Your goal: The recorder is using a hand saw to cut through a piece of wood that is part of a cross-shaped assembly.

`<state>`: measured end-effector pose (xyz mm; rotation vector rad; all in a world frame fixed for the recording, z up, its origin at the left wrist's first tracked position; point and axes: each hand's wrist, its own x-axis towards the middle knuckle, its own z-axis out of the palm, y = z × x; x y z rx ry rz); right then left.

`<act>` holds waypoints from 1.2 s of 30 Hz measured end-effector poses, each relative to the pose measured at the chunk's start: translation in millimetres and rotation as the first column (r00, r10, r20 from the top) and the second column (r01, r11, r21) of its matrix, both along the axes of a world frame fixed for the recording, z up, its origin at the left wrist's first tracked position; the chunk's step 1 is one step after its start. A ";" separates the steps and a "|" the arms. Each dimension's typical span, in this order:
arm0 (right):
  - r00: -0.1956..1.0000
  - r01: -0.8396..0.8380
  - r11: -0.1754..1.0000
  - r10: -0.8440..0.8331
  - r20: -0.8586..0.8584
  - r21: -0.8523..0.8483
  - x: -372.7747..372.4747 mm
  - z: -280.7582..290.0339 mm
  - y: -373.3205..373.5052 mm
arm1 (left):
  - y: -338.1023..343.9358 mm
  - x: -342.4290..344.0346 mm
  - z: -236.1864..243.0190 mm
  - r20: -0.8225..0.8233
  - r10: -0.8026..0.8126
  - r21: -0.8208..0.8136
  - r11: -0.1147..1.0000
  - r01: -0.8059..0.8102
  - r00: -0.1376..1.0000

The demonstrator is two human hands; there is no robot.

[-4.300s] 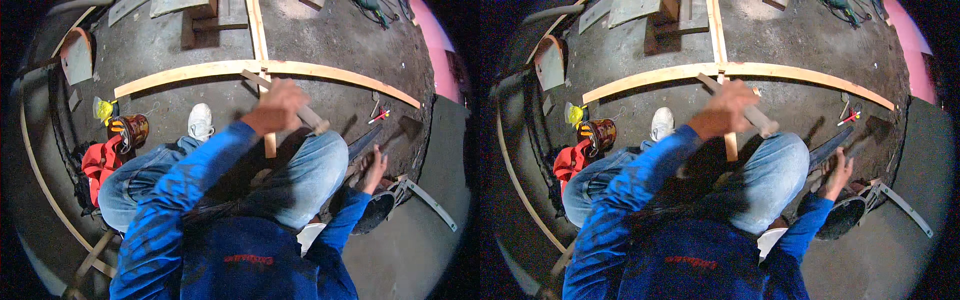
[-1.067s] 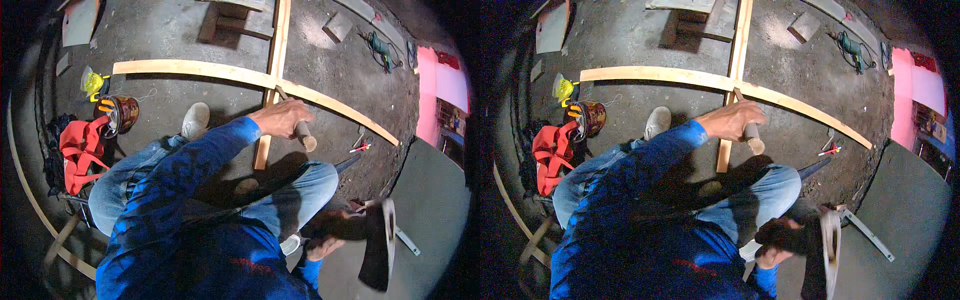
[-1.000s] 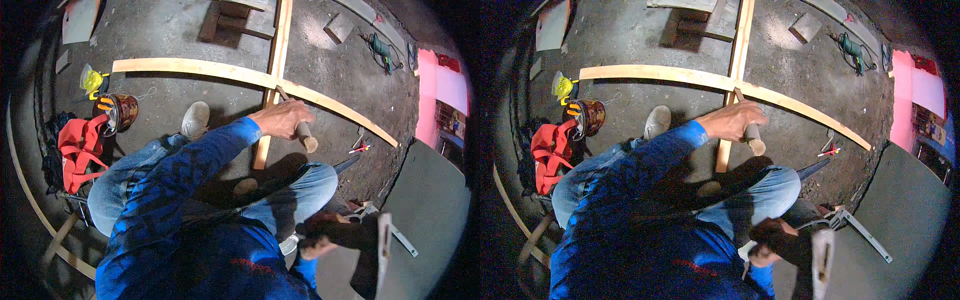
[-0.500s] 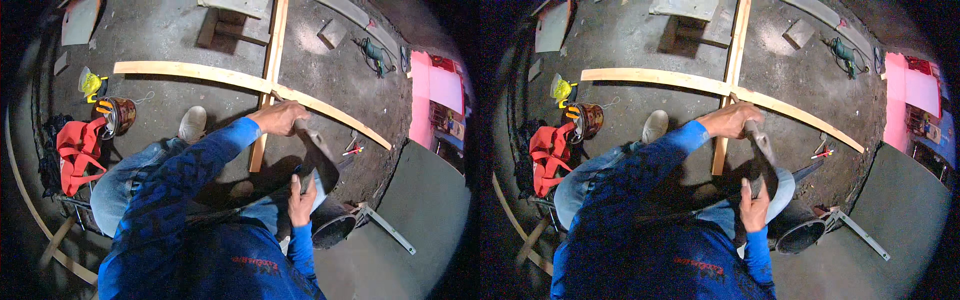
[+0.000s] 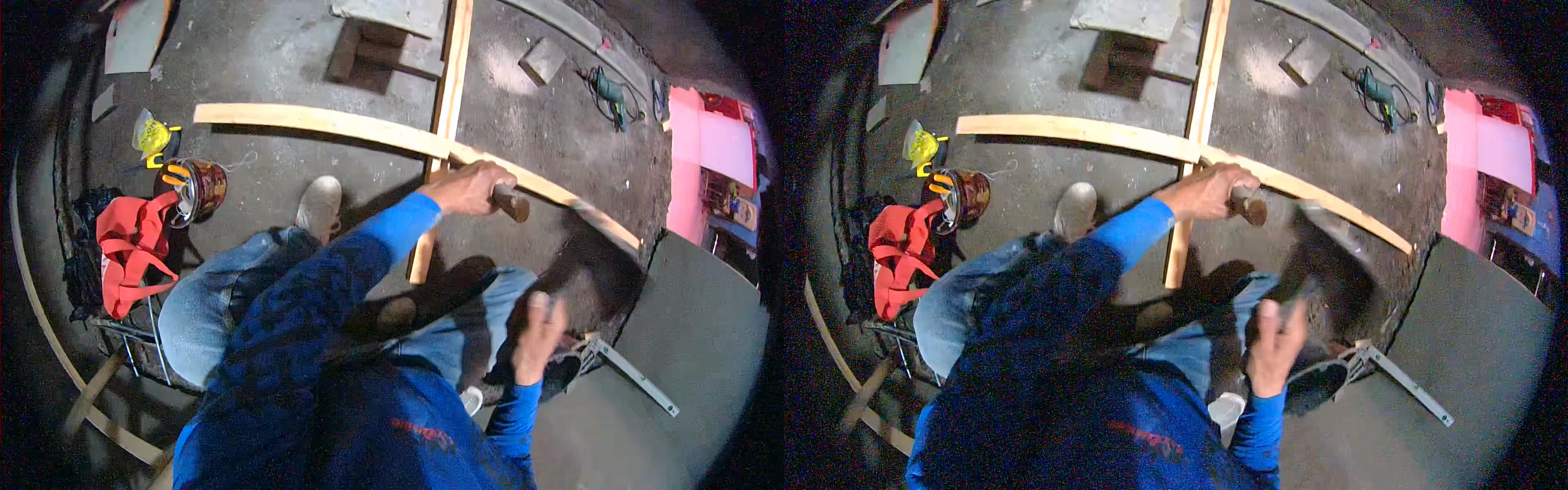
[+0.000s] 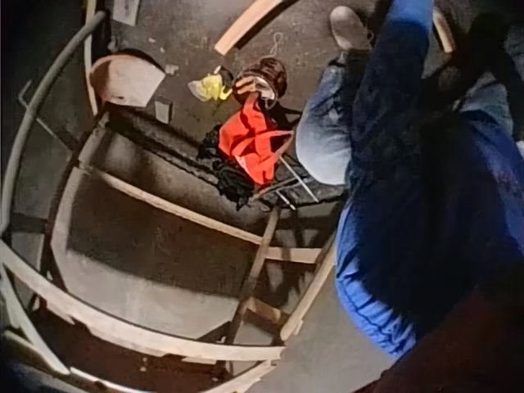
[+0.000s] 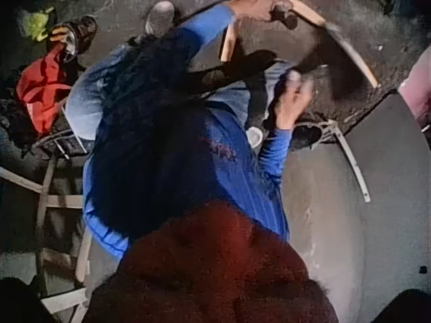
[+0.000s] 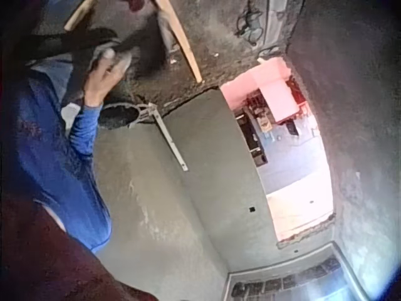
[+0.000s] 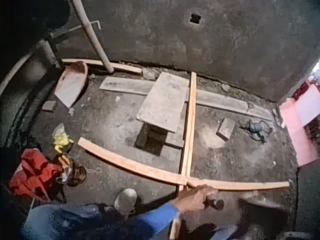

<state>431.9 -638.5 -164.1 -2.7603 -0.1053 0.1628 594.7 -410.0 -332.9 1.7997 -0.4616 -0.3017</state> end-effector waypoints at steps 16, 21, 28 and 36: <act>0.969 -0.025 0.999 0.015 0.247 0.039 25.7 16.5 25.7 | -13.1 8.0 -7.2 0.034 0.173 -0.127 0.978 -0.167 0.984; 0.922 0.231 0.968 -0.186 -0.338 0.097 29.1 -3.0 31.7 | -18.2 2.6 -6.8 -0.011 0.142 -0.155 0.978 -0.142 0.990; 0.961 -0.131 0.867 0.230 0.154 -0.480 17.0 -7.8 13.7 | -21.3 2.2 -9.7 0.035 0.155 -0.087 0.985 -0.152 0.987; 0.863 0.494 0.807 -0.411 -0.293 0.323 41.8 -29.0 -29.7 | -21.4 6.7 -2.8 0.063 0.130 -0.073 0.989 -0.125 0.990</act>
